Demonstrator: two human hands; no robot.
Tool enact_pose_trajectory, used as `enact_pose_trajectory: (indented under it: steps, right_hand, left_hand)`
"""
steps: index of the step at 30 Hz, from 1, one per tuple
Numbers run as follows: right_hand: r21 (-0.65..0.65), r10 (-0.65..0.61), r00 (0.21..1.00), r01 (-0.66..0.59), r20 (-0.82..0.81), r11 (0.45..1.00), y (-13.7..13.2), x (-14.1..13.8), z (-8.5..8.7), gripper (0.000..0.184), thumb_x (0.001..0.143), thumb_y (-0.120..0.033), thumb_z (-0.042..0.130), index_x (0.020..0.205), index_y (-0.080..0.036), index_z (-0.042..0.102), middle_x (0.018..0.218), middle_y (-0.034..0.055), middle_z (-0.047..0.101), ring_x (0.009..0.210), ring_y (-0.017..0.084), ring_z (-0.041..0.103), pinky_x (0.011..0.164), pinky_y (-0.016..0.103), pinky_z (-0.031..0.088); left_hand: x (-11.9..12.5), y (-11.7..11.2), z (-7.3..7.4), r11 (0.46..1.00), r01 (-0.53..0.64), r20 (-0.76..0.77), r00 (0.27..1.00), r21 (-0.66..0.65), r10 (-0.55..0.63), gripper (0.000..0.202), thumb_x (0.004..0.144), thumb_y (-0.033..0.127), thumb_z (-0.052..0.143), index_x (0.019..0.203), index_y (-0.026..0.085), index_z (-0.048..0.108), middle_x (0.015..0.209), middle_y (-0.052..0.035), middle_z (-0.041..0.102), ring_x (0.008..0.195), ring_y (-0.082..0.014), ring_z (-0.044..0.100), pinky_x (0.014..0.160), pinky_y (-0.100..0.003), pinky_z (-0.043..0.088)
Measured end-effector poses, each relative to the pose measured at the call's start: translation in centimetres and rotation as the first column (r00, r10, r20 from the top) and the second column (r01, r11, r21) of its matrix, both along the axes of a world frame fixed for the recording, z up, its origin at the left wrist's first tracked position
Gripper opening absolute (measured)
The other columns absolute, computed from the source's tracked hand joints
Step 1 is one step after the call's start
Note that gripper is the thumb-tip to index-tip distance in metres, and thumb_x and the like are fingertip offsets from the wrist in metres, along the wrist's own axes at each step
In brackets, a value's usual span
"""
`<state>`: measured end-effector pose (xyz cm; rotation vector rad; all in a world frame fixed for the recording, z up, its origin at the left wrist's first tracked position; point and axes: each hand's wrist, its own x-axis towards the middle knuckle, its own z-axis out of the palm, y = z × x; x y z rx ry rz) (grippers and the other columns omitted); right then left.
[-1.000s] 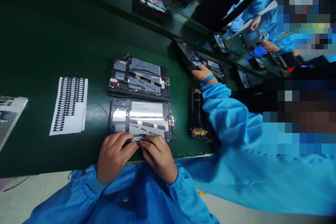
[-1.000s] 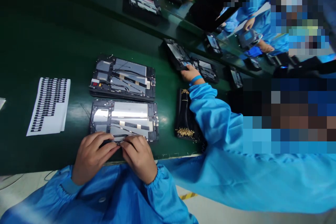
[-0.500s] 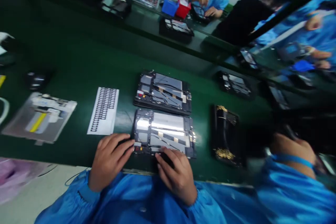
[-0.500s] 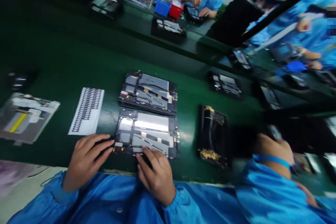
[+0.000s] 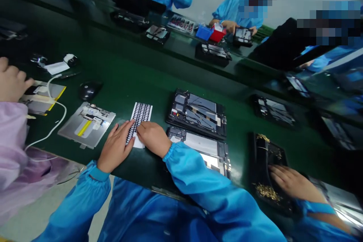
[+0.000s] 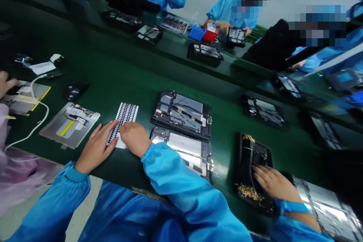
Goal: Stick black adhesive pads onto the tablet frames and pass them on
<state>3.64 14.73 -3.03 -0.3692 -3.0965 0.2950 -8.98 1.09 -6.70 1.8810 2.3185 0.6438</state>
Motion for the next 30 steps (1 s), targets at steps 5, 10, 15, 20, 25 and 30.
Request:
enact_pose_trajectory:
  steps: [5,10,15,20,25,30]
  right_hand:
    - [-0.065,-0.002,1.0,0.001,-0.007,0.998,-0.5,-2.4,-0.4,0.023,0.098,-0.008,0.047,0.115,-0.003,0.063,0.105,0.0206,0.07,0.101,0.027,0.066,0.087,0.04,0.052]
    - [-0.323,-0.121,0.989,0.086,-0.09,0.943,2.0,-0.2,2.0,0.011,0.099,-0.017,0.052,0.098,-0.014,0.062,0.09,0.005,0.069,0.083,0.015,0.065,0.077,0.026,0.05]
    - [-0.67,-0.603,0.666,0.205,-0.439,0.714,2.5,14.3,4.8,0.016,0.102,-0.029,0.049,0.091,-0.021,0.056,0.099,0.0042,0.063,0.097,0.017,0.062,0.089,0.032,0.049]
    - [-0.64,-0.922,0.244,0.665,-0.302,0.386,-1.4,27.7,0.6,0.019,0.101,-0.039,0.05,0.094,-0.022,0.056,0.121,0.0105,0.065,0.119,0.024,0.06,0.105,0.043,0.043]
    - [-0.672,-0.96,0.216,0.686,-0.18,0.28,-4.5,30.3,-1.9,0.018,0.103,-0.038,0.048,0.097,-0.023,0.054,0.116,0.0094,0.069,0.108,0.022,0.067,0.095,0.037,0.051]
    - [-0.441,-0.782,0.543,0.648,-0.304,0.621,-6.1,28.8,1.0,0.007,0.101,-0.022,0.051,0.101,-0.023,0.058,0.119,0.0105,0.064,0.116,0.022,0.062,0.097,0.037,0.052]
  left_hand:
    - [-0.2,0.0,-0.1,1.0,0.015,-0.025,1.0,0.022,-0.014,0.058,0.1,0.032,0.04,0.155,0.018,0.028,0.152,-0.0121,0.051,0.142,-0.0262,0.047,0.122,-0.051,0.03]
    - [-0.6,0.5,0.0,0.999,0.03,-0.046,0.998,0.009,-0.03,0.058,0.1,0.036,0.038,0.155,0.017,0.029,0.151,-0.0131,0.051,0.141,-0.0286,0.048,0.121,-0.053,0.032]
    - [-0.9,0.6,0.5,0.993,0.064,-0.015,0.998,0.103,-0.063,0.054,0.101,0.04,0.041,0.152,0.021,0.038,0.162,-0.0085,0.037,0.142,-0.0334,0.046,0.119,-0.056,0.036]
    - [1.8,0.4,1.2,0.948,-0.042,0.091,0.996,0.315,0.014,0.053,0.095,0.033,0.056,0.147,0.038,0.047,0.16,0.0051,0.041,0.138,-0.034,0.05,0.12,-0.052,0.038]
    - [8.5,1.9,3.3,0.891,0.119,0.099,0.979,0.437,-0.18,0.054,0.087,0.017,0.07,0.136,0.036,0.058,0.145,-0.0011,0.058,0.123,-0.0296,0.062,0.111,-0.054,0.049]
    - [15.8,3.3,4.1,0.843,0.422,0.117,0.869,0.335,-0.481,0.019,0.092,0.018,0.066,0.11,0.022,0.065,0.125,-0.0071,0.067,0.119,-0.0256,0.062,0.104,-0.048,0.049]
